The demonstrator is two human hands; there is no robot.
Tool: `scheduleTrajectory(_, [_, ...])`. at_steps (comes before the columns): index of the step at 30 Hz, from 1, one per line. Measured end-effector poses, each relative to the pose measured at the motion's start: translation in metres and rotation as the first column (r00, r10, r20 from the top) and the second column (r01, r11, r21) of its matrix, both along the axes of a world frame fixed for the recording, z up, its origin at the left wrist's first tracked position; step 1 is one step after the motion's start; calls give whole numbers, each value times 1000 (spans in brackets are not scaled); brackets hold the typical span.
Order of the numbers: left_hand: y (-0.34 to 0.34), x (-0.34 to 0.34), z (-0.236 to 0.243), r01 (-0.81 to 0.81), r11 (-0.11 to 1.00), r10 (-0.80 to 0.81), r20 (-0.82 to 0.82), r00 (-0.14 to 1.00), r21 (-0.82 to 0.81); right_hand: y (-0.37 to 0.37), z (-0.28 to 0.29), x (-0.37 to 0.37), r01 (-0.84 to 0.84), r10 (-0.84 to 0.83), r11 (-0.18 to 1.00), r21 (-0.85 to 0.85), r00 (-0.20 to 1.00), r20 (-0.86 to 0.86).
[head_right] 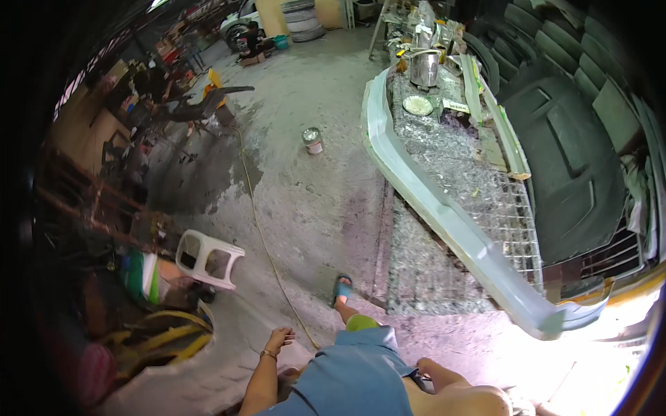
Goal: Applying filler putty and sanding a car bumper to repair surface damage.
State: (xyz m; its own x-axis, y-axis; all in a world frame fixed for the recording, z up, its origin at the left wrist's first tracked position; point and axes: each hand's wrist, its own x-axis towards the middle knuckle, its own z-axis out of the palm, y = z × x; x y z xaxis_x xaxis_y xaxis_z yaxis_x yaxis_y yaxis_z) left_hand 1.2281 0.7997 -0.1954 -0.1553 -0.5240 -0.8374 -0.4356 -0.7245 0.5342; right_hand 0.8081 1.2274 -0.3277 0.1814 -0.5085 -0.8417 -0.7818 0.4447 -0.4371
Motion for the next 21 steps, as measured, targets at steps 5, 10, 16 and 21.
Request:
scheduleTrajectory(5, [-142,42,18,-122,982,127,28,991,-143,-100,-10,55,292,-280,922,253,956,-83])
scheduleTrajectory(10, [-230,52,21,-101,995,100,37,994,23,-206,-7,65,488,-448,829,273,872,-196])
scheduleTrajectory(16, [-345,18,-2,253,946,-296,226,928,203,-335,53,66,712,-672,659,244,702,-235])
scheduleTrajectory(21, [-538,-37,-32,250,868,-178,-201,963,429,-426,-8,62,738,-768,522,428,625,-142])
